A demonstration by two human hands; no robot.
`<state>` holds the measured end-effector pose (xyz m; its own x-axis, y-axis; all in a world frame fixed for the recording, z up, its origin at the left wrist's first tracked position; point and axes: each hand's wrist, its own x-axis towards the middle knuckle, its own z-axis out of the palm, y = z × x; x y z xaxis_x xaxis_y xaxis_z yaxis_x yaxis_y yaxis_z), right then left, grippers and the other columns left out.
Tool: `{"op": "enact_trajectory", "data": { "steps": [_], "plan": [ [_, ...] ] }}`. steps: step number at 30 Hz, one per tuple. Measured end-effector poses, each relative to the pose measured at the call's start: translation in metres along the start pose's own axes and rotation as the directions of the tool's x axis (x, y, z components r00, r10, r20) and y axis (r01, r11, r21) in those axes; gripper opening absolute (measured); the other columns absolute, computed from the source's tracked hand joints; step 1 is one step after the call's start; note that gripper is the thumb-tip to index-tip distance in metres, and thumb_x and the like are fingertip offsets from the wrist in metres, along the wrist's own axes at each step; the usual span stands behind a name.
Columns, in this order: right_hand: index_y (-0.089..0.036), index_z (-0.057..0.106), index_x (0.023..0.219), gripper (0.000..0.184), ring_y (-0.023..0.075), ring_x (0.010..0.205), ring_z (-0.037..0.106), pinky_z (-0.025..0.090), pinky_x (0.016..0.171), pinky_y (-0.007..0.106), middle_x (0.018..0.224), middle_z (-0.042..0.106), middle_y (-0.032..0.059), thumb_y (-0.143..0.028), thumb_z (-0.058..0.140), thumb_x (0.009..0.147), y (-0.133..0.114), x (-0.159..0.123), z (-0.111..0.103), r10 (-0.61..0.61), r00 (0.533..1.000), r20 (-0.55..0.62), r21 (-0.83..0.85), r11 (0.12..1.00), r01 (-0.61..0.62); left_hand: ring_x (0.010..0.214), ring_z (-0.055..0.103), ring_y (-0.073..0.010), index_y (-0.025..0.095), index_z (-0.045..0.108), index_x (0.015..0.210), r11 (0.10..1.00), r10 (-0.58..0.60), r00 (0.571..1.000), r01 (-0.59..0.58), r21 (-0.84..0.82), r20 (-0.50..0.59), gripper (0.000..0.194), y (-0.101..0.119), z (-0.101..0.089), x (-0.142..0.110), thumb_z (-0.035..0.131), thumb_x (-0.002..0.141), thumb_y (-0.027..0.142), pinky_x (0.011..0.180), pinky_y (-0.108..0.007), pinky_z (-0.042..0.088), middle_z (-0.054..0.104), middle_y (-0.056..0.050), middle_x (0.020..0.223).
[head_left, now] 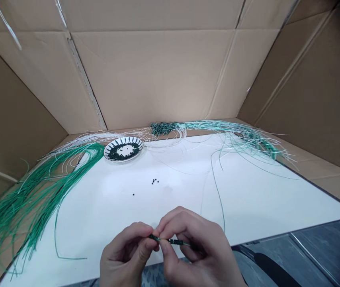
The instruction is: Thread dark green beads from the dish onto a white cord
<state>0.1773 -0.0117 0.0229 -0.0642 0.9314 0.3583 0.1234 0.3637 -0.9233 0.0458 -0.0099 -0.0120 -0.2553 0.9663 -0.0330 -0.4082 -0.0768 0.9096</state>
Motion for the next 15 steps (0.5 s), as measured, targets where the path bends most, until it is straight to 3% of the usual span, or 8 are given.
{"op": "enact_trajectory", "data": {
  "steps": [4,7,10,12,15],
  "plan": [
    [-0.02,0.059,0.076,0.018,0.0059,0.048,0.021,0.013,0.04,0.024,0.082,0.071,-0.0004,-0.002,0.055,0.073,-0.001,0.002,-0.005,0.036,0.999,0.028,-0.033,0.999,-0.035,0.064,0.076,-0.0105,0.034,0.086,0.075,0.993,0.095,0.988,-0.103,0.057,0.123,0.015,-0.002,-0.012,0.006,0.095,0.064,0.033,0.064,-0.01,0.059,0.082,0.004,0.068],
    [-0.02,0.062,0.078,0.018,0.0063,0.048,0.02,0.015,0.041,0.025,0.087,0.073,-0.0002,-0.002,0.058,0.075,-0.001,0.005,-0.012,0.026,0.993,0.111,-0.037,0.999,-0.022,0.066,0.074,-0.0108,0.036,0.085,0.078,0.964,0.183,0.957,-0.22,0.151,0.224,0.012,0.006,-0.008,0.007,0.091,0.071,0.029,0.064,-0.01,0.058,0.082,0.005,0.071],
    [-0.02,0.066,0.083,0.015,0.007,0.05,0.028,0.02,0.043,0.025,0.089,0.075,0.0007,-0.007,0.06,0.082,0.001,0.007,-0.017,0.045,0.979,0.197,-0.032,0.999,-0.039,0.065,0.071,-0.0105,0.034,0.085,0.076,0.93,0.242,0.94,-0.295,0.22,0.239,0.008,0.015,0.0,0.006,0.09,0.072,0.029,0.064,-0.009,0.057,0.08,0.006,0.069],
    [-0.02,0.07,0.085,0.012,0.0076,0.052,0.035,0.024,0.044,0.025,0.087,0.075,0.0021,-0.011,0.062,0.084,0.003,0.007,-0.019,0.084,0.975,0.205,-0.02,0.996,-0.081,0.064,0.07,-0.0099,0.033,0.084,0.073,0.927,0.26,0.942,-0.304,0.219,0.21,0.007,0.018,0.002,0.006,0.091,0.07,0.034,0.064,-0.008,0.056,0.079,0.006,0.067],
    [-0.019,0.073,0.085,0.009,0.0098,0.054,0.042,0.028,0.047,0.026,0.083,0.076,0.0049,-0.022,0.065,0.088,0.006,0.004,-0.019,0.159,0.969,0.191,0.042,0.985,-0.169,0.065,0.073,-0.0111,0.036,0.085,0.074,0.95,0.159,0.957,-0.215,0.225,0.244,0.007,0.017,-0.006,0.009,0.09,0.07,0.038,0.064,-0.01,0.057,0.081,0.006,0.068]
  ]
}}
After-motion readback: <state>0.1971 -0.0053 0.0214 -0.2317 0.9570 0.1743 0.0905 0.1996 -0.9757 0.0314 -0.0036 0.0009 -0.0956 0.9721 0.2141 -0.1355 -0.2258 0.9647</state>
